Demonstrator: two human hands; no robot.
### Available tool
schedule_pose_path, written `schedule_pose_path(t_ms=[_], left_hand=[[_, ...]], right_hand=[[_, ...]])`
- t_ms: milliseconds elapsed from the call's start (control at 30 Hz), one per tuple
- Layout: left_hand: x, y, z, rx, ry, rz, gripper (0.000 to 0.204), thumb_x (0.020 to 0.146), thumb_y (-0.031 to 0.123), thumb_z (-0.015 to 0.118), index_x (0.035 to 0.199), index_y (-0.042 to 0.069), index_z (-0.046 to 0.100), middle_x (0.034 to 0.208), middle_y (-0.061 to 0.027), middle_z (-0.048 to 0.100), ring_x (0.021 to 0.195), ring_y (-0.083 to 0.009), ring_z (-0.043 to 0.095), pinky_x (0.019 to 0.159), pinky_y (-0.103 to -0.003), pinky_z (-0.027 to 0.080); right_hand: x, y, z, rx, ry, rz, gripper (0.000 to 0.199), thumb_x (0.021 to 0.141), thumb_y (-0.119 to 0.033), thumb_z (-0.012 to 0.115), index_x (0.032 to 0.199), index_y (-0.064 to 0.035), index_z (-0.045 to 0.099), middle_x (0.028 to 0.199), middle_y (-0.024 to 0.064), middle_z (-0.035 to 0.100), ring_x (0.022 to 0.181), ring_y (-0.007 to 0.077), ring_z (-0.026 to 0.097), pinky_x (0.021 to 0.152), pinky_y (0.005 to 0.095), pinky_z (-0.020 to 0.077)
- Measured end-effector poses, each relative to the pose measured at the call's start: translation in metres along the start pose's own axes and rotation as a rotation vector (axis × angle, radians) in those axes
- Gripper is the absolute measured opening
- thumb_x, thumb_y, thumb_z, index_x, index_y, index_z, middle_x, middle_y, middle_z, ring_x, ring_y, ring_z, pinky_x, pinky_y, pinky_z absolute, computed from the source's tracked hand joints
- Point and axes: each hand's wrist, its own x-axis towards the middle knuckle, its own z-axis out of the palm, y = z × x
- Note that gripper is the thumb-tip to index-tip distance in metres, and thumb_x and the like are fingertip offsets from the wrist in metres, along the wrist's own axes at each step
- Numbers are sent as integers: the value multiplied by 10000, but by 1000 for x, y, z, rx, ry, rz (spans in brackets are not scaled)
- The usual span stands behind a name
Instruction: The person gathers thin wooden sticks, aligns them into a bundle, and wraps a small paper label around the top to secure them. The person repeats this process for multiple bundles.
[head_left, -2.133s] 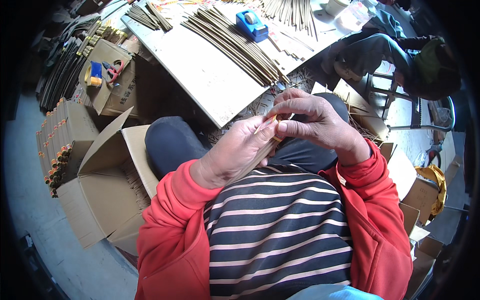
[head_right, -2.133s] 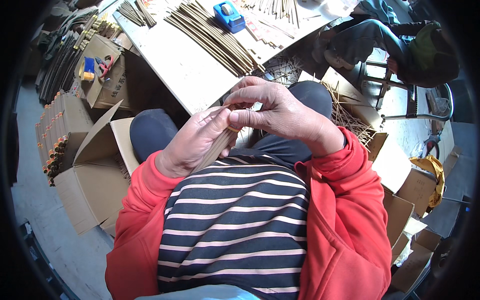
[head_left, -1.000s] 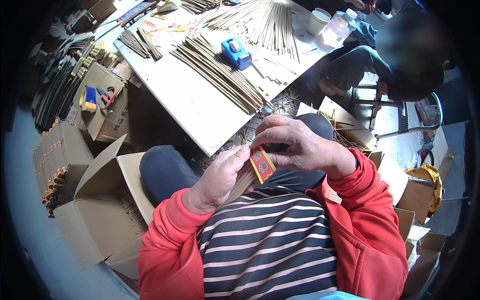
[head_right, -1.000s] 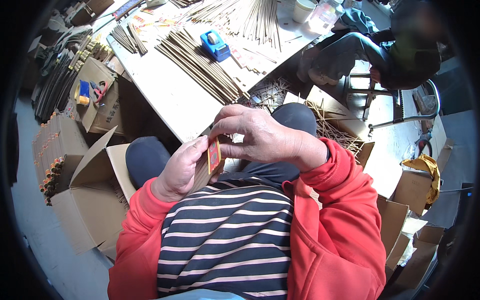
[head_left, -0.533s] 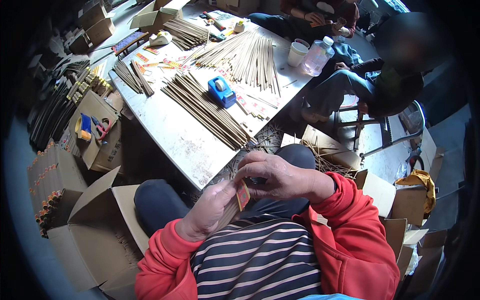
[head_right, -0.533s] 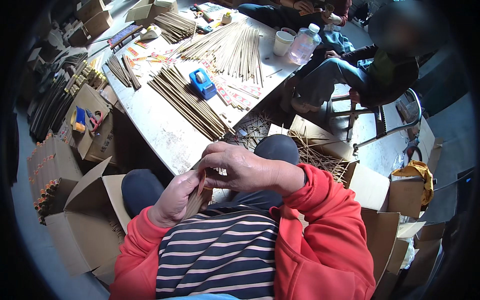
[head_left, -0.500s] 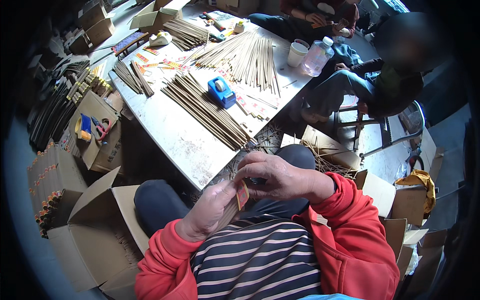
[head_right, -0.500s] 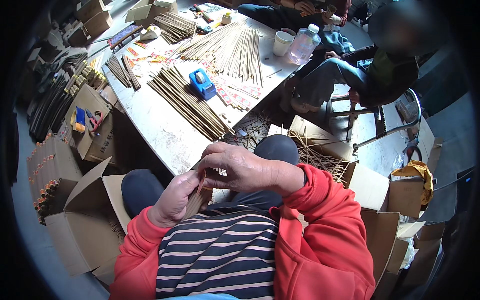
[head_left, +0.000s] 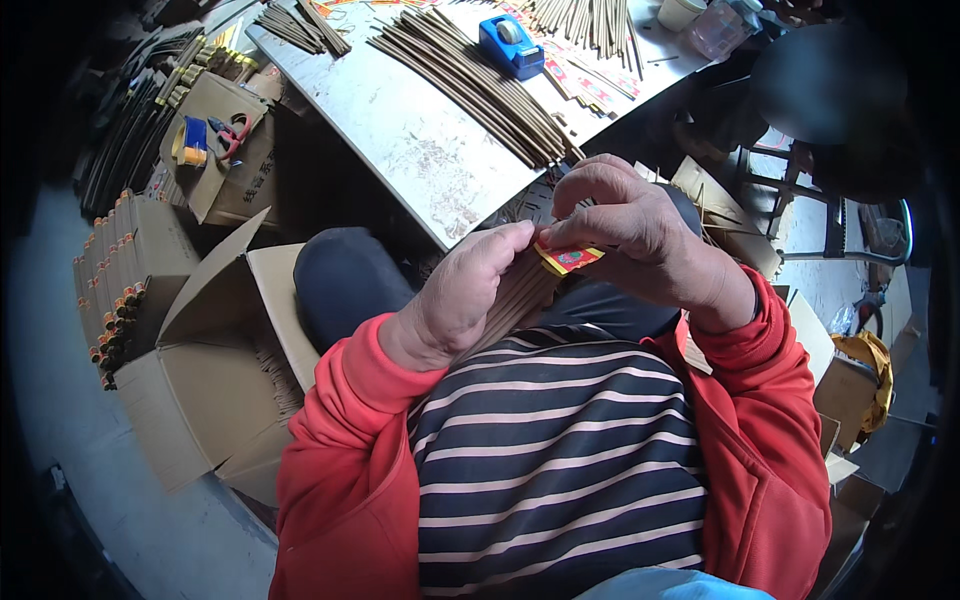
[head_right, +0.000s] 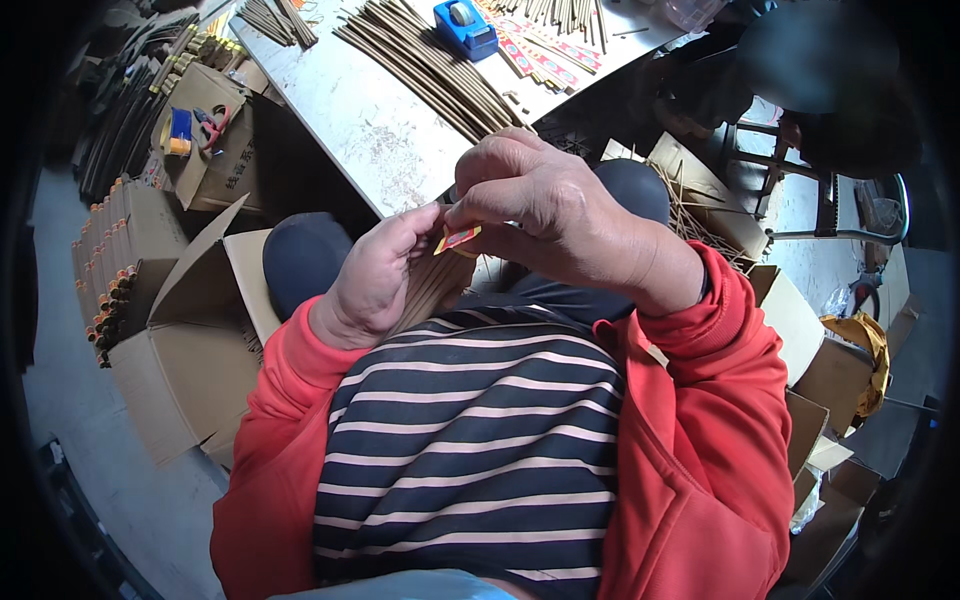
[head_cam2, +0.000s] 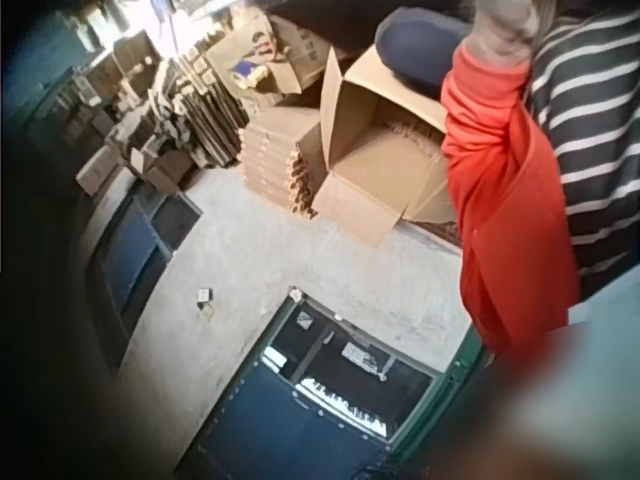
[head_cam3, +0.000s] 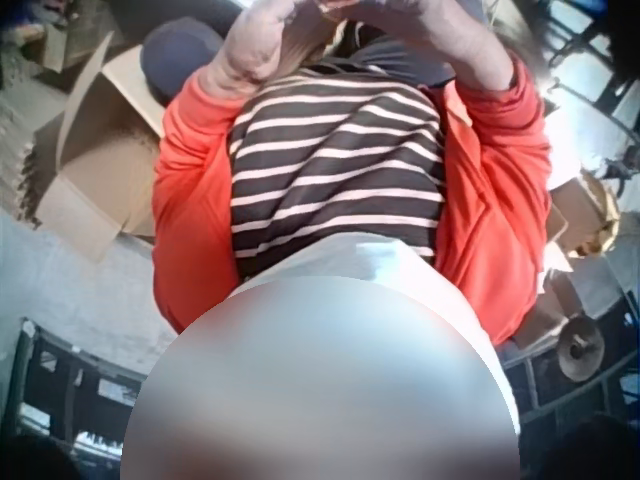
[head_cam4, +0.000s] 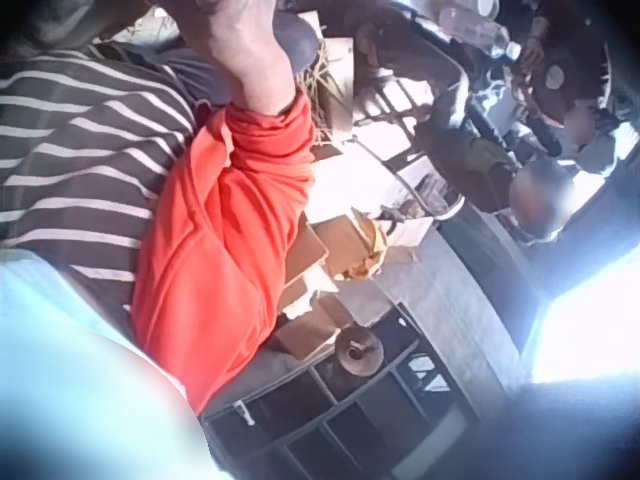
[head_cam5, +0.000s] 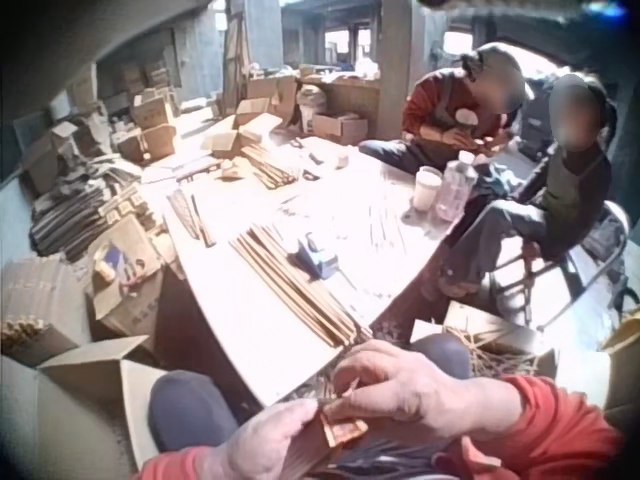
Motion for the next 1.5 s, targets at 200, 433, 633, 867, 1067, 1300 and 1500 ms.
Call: schedule_pose_path(t_ms=[200,433,633,867,1067,1300,1500], left_hand=[[1,3,1,0,-17,-3,425,996,350,258,1055,19,517,779,-115,591,611,-172,581,529,-272,485],[2,3,1,-70,-33,-19,378,981,335,359,1103,10,509,828,-92,606,619,-144,607,487,-232,499],[0,7,6,1,4,-16,377,975,350,400,974,9,561,688,-70,574,537,-115,552,483,-212,454],[-1,11,5,-2,-8,-20,356,968,336,426,963,6,561,692,-77,579,536,-120,555,481,-211,456],[-2,12,6,-42,-13,-16,319,967,275,420,959,-15,553,695,-96,580,553,-137,557,495,-230,462],[2,8,-6,-45,-92,12,317,923,252,428,1022,-29,535,791,-101,587,626,-146,576,506,-245,474],[2,10,-1,-9,-92,45,336,941,312,465,964,-12,550,746,-86,581,582,-128,556,484,-227,460]], right_hand=[[0,12,6,-110,60,-210,233,660,-49,724,884,-57,660,882,62,550,871,253,559,702,339,488],[1,18,4,-202,64,-404,215,655,-84,704,859,-42,652,921,76,564,914,281,557,715,344,500],[3,22,4,-269,74,-551,202,642,-101,680,829,-36,640,929,84,564,914,269,560,692,339,503],[2,25,8,-253,120,-579,209,655,-103,674,839,-11,639,923,100,568,887,273,569,678,337,510],[1,26,11,-189,143,-538,211,663,-109,677,846,-9,644,919,99,575,878,270,575,687,333,511],[-5,25,12,-271,159,-491,217,654,-133,691,855,-54,669,930,77,582,885,255,574,663,339,491],[-11,22,21,-329,275,-440,256,647,-146,683,892,-71,688,928,65,579,880,231,571,667,329,474]])
